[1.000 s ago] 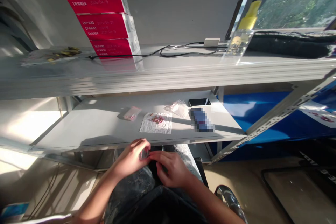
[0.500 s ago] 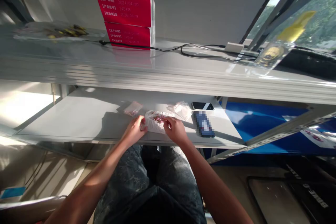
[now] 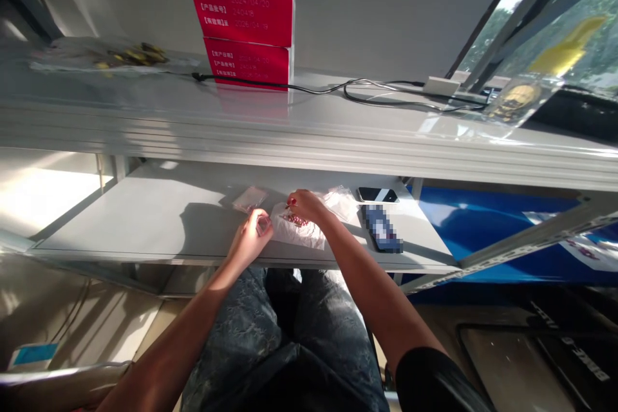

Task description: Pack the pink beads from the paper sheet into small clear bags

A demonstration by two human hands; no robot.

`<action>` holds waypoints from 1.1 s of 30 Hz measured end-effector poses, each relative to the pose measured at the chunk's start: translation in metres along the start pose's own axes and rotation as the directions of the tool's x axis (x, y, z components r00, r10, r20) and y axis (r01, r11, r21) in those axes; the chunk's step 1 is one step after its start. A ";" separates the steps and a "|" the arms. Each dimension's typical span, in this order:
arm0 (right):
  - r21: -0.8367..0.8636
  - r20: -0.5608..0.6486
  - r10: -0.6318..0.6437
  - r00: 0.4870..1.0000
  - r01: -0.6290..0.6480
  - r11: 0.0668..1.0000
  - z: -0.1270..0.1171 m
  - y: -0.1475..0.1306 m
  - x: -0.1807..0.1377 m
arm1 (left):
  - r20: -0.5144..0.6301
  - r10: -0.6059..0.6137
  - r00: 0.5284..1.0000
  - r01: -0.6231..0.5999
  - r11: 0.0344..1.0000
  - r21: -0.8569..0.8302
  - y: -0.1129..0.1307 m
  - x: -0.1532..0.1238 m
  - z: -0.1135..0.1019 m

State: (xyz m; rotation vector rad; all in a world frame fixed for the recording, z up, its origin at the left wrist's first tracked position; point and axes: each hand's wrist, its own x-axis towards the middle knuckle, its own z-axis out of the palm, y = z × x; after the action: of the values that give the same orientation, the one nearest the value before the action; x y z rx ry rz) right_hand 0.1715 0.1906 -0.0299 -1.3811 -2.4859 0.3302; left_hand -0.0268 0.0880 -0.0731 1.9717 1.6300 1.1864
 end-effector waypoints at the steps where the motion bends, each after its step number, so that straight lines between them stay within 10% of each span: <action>1: -0.008 0.000 0.004 1.000 -0.004 1.000 0.000 0.000 0.000 | 0.005 0.005 1.000 -0.005 1.000 -0.005 0.000 0.000 0.000; 19: 0.287 -0.164 -0.110 0.980 0.154 0.945 -0.011 -0.067 -0.040 | 0.021 -0.022 1.000 0.023 0.996 -0.081 -0.002 0.002 -0.002; 33: -0.045 -0.007 0.074 0.997 -0.074 0.996 0.014 -0.037 -0.032 | -0.012 -0.011 1.000 0.009 0.994 -0.110 0.004 0.000 -0.006</action>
State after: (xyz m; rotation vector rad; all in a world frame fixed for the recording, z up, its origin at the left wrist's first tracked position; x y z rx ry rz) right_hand 0.1532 0.1432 -0.0349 -1.4927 -2.4568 0.2872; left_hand -0.0291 0.0858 -0.0667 1.8899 1.5442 1.2593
